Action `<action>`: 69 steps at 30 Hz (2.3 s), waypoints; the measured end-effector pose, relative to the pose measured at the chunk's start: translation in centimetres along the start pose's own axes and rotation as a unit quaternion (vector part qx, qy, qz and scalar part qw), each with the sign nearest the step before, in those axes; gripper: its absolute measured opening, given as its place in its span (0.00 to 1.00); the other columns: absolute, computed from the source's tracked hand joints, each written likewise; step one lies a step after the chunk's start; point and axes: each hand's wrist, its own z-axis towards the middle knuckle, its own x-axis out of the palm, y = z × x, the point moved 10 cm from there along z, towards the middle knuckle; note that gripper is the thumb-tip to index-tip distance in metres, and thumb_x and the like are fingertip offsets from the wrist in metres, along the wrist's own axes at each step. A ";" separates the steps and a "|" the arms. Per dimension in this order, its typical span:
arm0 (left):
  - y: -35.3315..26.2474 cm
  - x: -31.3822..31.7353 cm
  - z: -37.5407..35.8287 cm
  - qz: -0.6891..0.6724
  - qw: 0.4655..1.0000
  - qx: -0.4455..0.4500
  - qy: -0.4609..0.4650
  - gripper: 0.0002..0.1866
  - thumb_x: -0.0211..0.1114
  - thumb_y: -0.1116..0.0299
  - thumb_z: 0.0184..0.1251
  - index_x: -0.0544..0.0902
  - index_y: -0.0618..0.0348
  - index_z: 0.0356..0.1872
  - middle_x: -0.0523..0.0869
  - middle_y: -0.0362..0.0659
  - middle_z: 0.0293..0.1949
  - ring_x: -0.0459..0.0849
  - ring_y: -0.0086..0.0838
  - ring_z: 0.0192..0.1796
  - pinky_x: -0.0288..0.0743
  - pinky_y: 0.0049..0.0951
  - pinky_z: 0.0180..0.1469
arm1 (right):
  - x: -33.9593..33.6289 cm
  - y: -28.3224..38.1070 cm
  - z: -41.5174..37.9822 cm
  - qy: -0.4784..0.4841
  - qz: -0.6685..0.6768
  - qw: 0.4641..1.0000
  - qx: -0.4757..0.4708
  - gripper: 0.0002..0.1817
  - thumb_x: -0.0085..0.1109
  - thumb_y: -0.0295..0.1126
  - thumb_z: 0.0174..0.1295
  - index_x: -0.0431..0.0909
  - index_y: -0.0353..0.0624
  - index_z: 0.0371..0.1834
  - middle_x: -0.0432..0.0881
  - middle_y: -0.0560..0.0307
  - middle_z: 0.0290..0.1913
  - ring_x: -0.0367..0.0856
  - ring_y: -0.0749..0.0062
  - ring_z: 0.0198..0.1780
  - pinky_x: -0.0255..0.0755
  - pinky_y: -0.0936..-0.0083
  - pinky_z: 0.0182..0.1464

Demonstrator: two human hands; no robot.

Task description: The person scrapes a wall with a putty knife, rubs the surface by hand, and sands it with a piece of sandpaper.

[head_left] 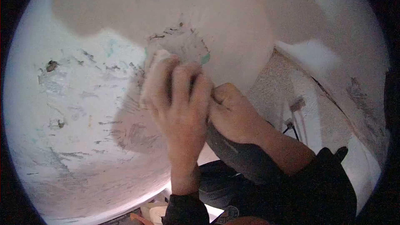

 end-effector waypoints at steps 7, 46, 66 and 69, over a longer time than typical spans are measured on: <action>0.3 0.3 0.5 0.018 1.000 -0.004 0.013 0.10 0.67 0.65 0.48 0.82 0.47 0.34 0.81 0.33 0.50 0.70 0.36 0.66 0.61 0.44 0.66 | -0.1 -0.4 0.9 0.024 -0.029 0.999 -0.002 0.16 0.54 0.34 0.62 0.80 0.28 0.29 0.80 0.31 0.27 0.83 0.37 0.33 0.76 0.51 0.38; -1.7 1.5 2.3 -0.022 0.999 0.004 0.026 0.10 0.65 0.67 0.50 0.81 0.49 0.36 0.79 0.35 0.50 0.70 0.37 0.66 0.65 0.48 0.63 | -2.3 -2.9 2.0 0.003 0.106 0.993 0.056 0.23 0.47 0.40 0.71 0.78 0.26 0.32 0.78 0.55 0.23 0.74 0.75 0.29 0.70 0.67 0.32; -5.4 -1.5 -4.7 -0.221 0.974 0.012 0.049 0.15 0.63 0.68 0.56 0.83 0.51 0.47 0.77 0.38 0.61 0.68 0.40 0.70 0.65 0.46 0.67 | -5.6 -2.6 -8.6 -0.090 -0.028 0.985 0.144 0.29 0.41 0.48 0.78 0.83 0.35 0.31 0.80 0.62 0.26 0.71 0.78 0.29 0.69 0.69 0.33; -2.8 -5.0 -9.3 -0.204 0.977 -0.065 -0.007 0.25 0.63 0.69 0.54 0.79 0.54 0.57 0.78 0.43 0.62 0.69 0.43 0.71 0.62 0.45 0.70 | -3.4 -4.2 -10.8 0.087 -0.094 0.975 0.181 0.29 0.43 0.49 0.78 0.79 0.39 0.25 0.76 0.70 0.23 0.67 0.80 0.27 0.64 0.71 0.29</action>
